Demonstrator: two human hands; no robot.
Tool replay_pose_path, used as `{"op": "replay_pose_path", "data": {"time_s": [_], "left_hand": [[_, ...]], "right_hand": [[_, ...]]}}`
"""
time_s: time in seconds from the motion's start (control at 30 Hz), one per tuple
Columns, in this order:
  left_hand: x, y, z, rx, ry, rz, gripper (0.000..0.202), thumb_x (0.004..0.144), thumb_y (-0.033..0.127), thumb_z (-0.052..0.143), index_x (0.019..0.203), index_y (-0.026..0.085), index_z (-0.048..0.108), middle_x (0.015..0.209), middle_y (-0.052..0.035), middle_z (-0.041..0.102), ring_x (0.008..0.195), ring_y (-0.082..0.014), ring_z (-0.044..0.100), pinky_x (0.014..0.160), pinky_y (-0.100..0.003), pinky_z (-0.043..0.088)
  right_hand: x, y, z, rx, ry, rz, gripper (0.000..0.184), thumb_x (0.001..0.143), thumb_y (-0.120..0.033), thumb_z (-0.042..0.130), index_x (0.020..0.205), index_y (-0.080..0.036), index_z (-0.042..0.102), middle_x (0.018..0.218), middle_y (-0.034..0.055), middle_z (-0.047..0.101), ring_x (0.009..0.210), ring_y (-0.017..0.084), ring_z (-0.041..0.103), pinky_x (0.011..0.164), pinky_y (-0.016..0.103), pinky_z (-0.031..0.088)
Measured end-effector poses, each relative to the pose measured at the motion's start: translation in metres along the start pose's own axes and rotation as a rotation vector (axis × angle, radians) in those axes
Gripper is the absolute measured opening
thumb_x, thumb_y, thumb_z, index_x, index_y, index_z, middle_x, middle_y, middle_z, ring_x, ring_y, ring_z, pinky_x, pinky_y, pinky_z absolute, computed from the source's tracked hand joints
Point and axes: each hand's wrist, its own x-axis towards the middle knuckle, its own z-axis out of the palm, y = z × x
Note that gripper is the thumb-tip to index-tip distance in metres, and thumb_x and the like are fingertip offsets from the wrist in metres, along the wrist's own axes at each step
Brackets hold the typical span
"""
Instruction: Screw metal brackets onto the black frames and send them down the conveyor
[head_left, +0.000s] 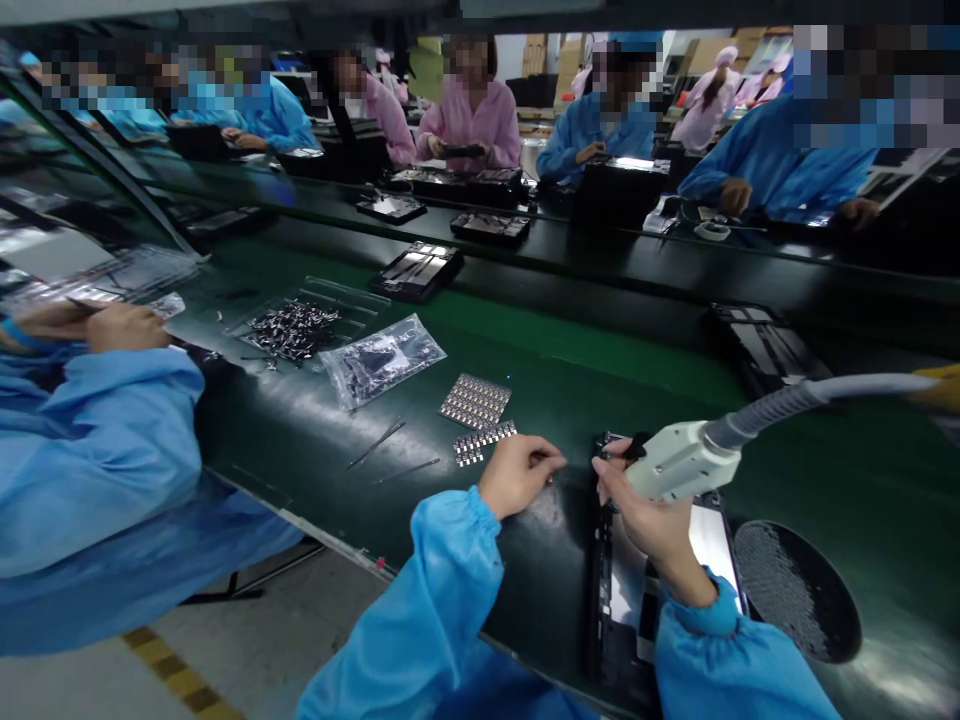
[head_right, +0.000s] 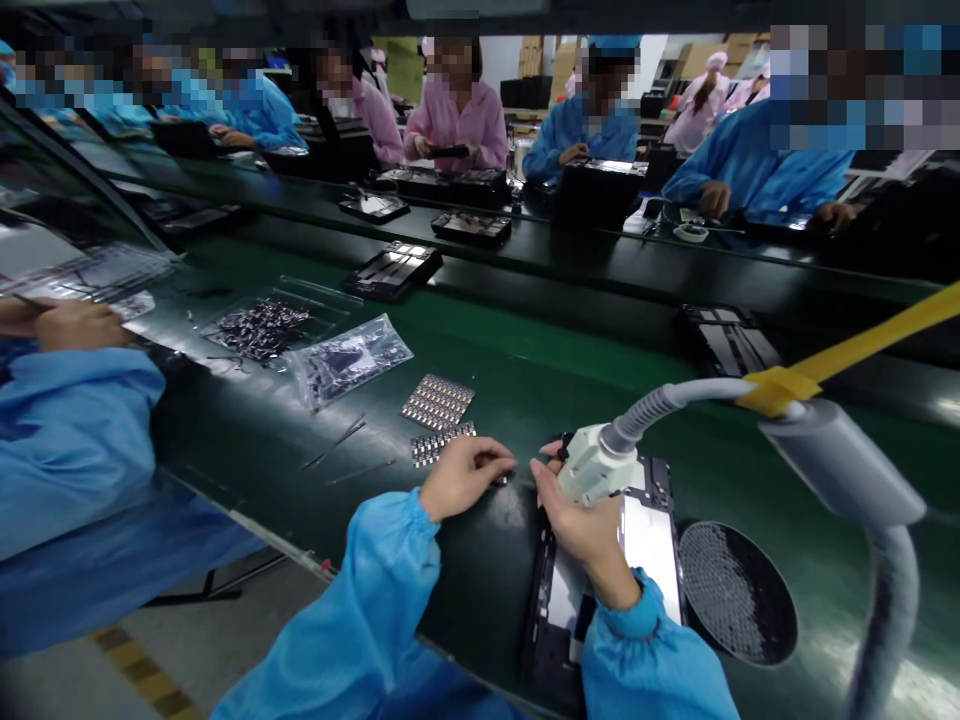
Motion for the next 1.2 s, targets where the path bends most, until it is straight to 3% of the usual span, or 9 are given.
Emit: {"op": "replay_pose_path", "data": {"time_s": [0.13,0.23,0.4,0.53,0.63,0.73,0.93,1.1,1.2], "left_hand": [[-0.023,-0.006,-0.023,0.454,0.141,-0.016,0.018,0.080,0.029,0.065,0.092,0.018,0.073,0.086,-0.0056,0.072,0.075,-0.0203,0.065,0.070,-0.029,0.047],[-0.033,-0.013,-0.021,0.630,0.145,-0.043,0.028,0.079,0.033,0.069,0.103,0.018,0.069,0.102,-0.0072,0.067,0.081,-0.0209,0.064,0.071,-0.030,0.046],[-0.030,-0.016,-0.017,0.591,0.110,-0.023,0.015,0.074,0.028,0.072,0.087,0.020,0.069,0.089,-0.0037,0.068,0.079,-0.0201,0.063,0.070,-0.029,0.044],[-0.018,-0.013,-0.025,0.388,0.008,-0.079,0.010,0.067,0.028,0.072,0.068,0.019,0.068,0.064,0.0000,0.066,0.066,-0.0187,0.062,0.062,-0.027,0.044],[-0.007,-0.013,-0.032,0.223,-0.102,-0.088,0.015,0.059,0.030,0.074,0.068,0.018,0.069,0.060,0.0010,0.067,0.062,-0.0180,0.062,0.059,-0.025,0.045],[-0.002,-0.011,-0.035,0.318,-0.156,-0.054,0.013,0.063,0.032,0.070,0.068,0.020,0.072,0.064,-0.0005,0.069,0.064,-0.0193,0.063,0.061,-0.027,0.046],[-0.007,-0.008,-0.026,0.717,0.035,0.207,0.013,0.073,0.024,0.062,0.061,0.022,0.068,0.076,-0.0037,0.071,0.082,-0.0246,0.064,0.078,-0.035,0.046],[-0.008,-0.018,-0.030,0.516,0.007,0.172,0.018,0.075,0.036,0.061,0.065,0.022,0.069,0.082,-0.0027,0.074,0.077,-0.0222,0.067,0.071,-0.032,0.051],[-0.010,-0.017,-0.036,0.386,0.113,0.179,0.021,0.072,0.041,0.063,0.067,0.022,0.070,0.088,-0.0036,0.075,0.084,-0.0239,0.069,0.080,-0.035,0.054]], "right_hand": [[0.001,-0.010,-0.002,0.077,0.024,0.018,0.026,0.079,-0.027,0.070,0.101,-0.019,0.058,0.052,-0.0071,0.056,0.045,0.013,0.054,0.052,0.029,0.048],[0.001,-0.025,-0.027,0.117,0.040,-0.007,0.045,0.076,-0.026,0.074,0.117,-0.020,0.055,0.053,-0.0078,0.057,0.046,0.013,0.054,0.053,0.030,0.048],[-0.006,-0.032,-0.101,0.123,0.284,-0.035,0.028,0.072,-0.023,0.079,0.093,-0.021,0.060,0.052,-0.0063,0.058,0.045,0.014,0.054,0.050,0.030,0.046],[-0.003,-0.008,-0.136,0.207,0.494,-0.072,0.029,0.063,-0.020,0.082,0.080,-0.020,0.058,0.046,-0.0069,0.055,0.038,0.014,0.051,0.044,0.030,0.044],[0.005,0.016,-0.141,0.190,0.566,-0.054,0.030,0.063,-0.021,0.081,0.084,-0.018,0.060,0.044,-0.0074,0.054,0.037,0.014,0.050,0.044,0.031,0.045],[0.012,0.030,-0.138,0.120,0.575,-0.030,0.033,0.066,-0.024,0.079,0.092,-0.015,0.062,0.045,-0.0067,0.055,0.037,0.014,0.050,0.045,0.031,0.045],[0.015,0.034,-0.133,0.100,0.499,-0.018,0.030,0.069,-0.021,0.076,0.094,-0.015,0.060,0.044,-0.0070,0.056,0.037,0.014,0.050,0.047,0.030,0.044],[0.015,0.037,-0.131,0.096,0.487,-0.014,0.025,0.070,-0.022,0.074,0.089,-0.016,0.059,0.042,-0.0071,0.055,0.036,0.013,0.049,0.046,0.029,0.043],[0.015,0.039,-0.129,0.098,0.485,-0.011,0.023,0.071,-0.023,0.073,0.086,-0.017,0.057,0.043,-0.0070,0.055,0.036,0.013,0.049,0.044,0.029,0.043]]}}
